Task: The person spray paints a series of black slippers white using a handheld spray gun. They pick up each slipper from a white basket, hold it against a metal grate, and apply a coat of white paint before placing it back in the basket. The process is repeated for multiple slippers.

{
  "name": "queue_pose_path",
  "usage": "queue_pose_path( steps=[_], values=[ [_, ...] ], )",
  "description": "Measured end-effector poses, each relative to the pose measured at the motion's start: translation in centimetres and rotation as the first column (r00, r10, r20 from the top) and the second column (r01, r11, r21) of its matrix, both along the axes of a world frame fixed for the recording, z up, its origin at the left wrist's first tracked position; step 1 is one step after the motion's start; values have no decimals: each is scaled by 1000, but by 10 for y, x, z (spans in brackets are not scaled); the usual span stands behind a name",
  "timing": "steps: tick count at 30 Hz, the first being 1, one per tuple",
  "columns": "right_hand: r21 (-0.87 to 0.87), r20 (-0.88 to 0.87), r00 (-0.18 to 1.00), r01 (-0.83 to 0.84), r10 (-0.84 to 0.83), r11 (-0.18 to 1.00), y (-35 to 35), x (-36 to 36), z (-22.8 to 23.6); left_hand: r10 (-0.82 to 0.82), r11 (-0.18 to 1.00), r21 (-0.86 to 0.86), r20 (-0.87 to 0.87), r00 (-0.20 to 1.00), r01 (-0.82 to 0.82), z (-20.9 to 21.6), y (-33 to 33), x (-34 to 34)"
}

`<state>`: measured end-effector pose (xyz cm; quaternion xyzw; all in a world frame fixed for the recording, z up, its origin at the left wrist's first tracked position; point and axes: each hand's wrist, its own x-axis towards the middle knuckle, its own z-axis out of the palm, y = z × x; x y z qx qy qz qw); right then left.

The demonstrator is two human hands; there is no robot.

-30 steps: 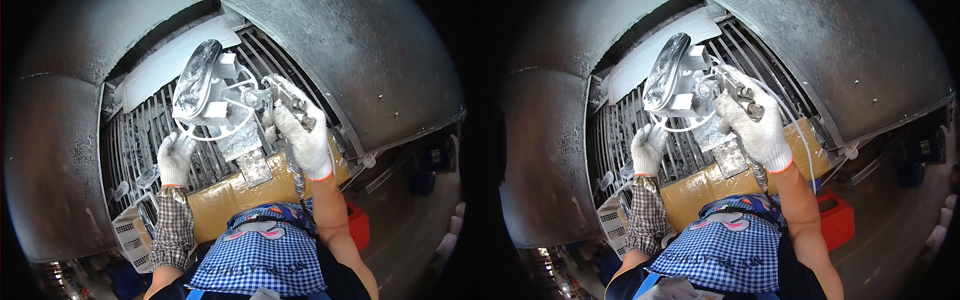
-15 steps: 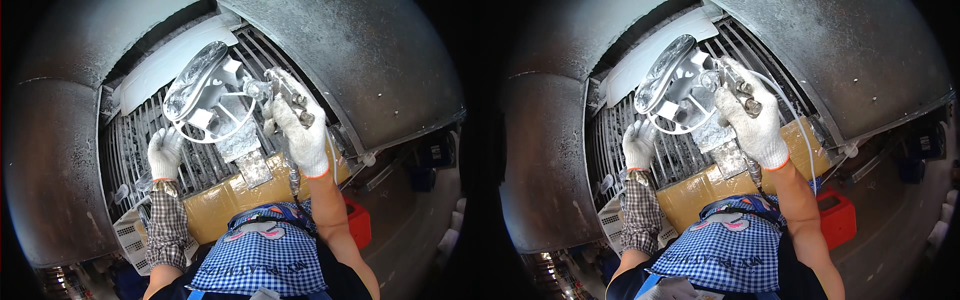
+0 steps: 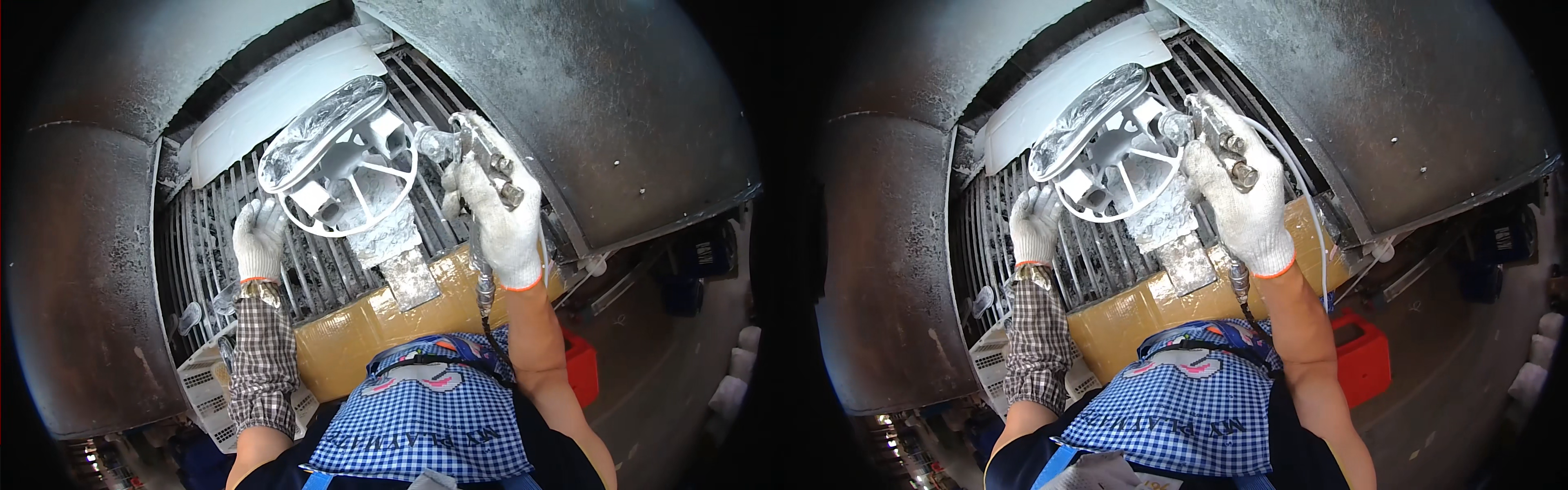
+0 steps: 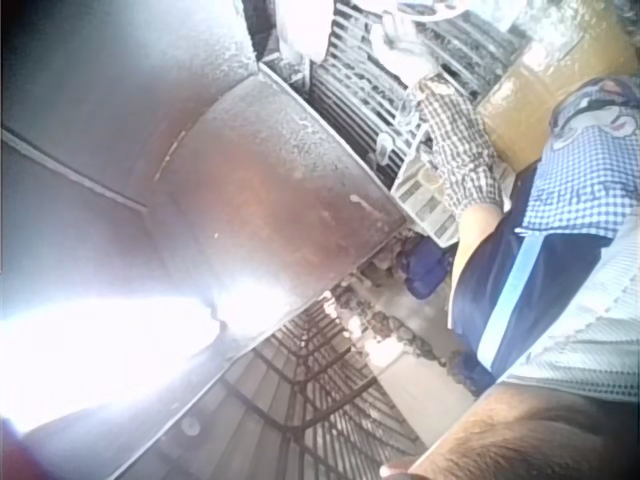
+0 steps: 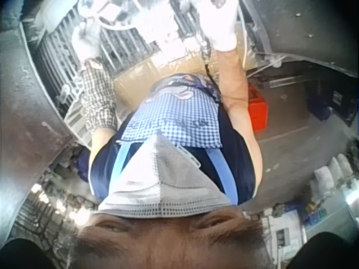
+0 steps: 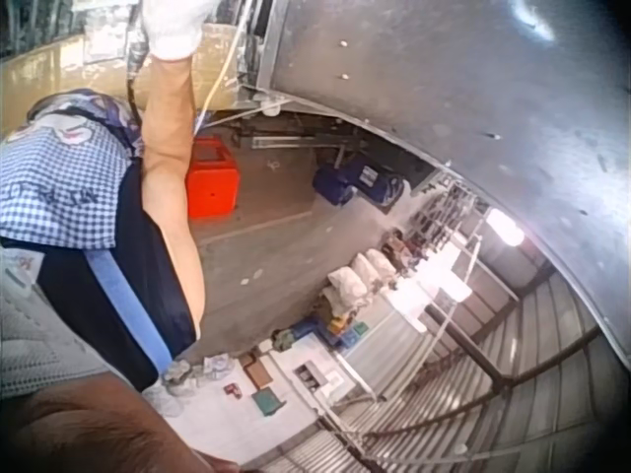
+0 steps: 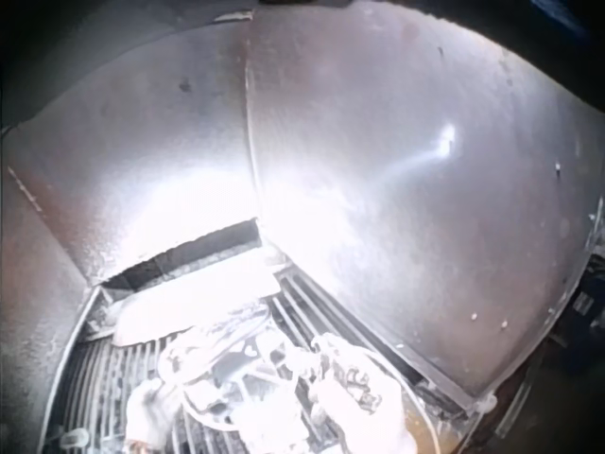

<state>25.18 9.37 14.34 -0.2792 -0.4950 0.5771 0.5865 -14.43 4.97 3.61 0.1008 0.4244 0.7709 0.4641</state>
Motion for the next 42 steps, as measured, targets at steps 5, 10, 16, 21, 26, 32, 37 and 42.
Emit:
queue_pose_path(
  steps=[5,10,16,21,26,32,37,42],
  values=[
    [59,23,982,186,-187,981,8,-3,4,4,997,-78,-23,1000,-6,4,-13,37],
    [67,59,991,115,-120,991,6,-13,-1,-118,988,-97,11,993,119,-7,-36,74],
    [95,192,981,-29,11,995,-11,-30,4,-199,975,-57,185,962,213,-18,-51,114],
    [79,179,972,-166,150,983,-32,-45,11,-236,971,34,295,926,237,-23,-49,125],
    [116,144,974,-190,173,975,-38,-49,15,-251,968,86,282,926,237,-16,-48,128],
    [31,135,987,-94,89,995,-32,-36,10,-210,978,65,310,927,200,-18,-49,124],
    [-8,112,993,-38,38,999,-27,-25,10,-208,978,53,262,942,202,-15,-51,119],
    [-26,31,1000,1,0,1000,-23,-15,10,-176,984,18,236,956,177,6,-52,121]
  ],
)
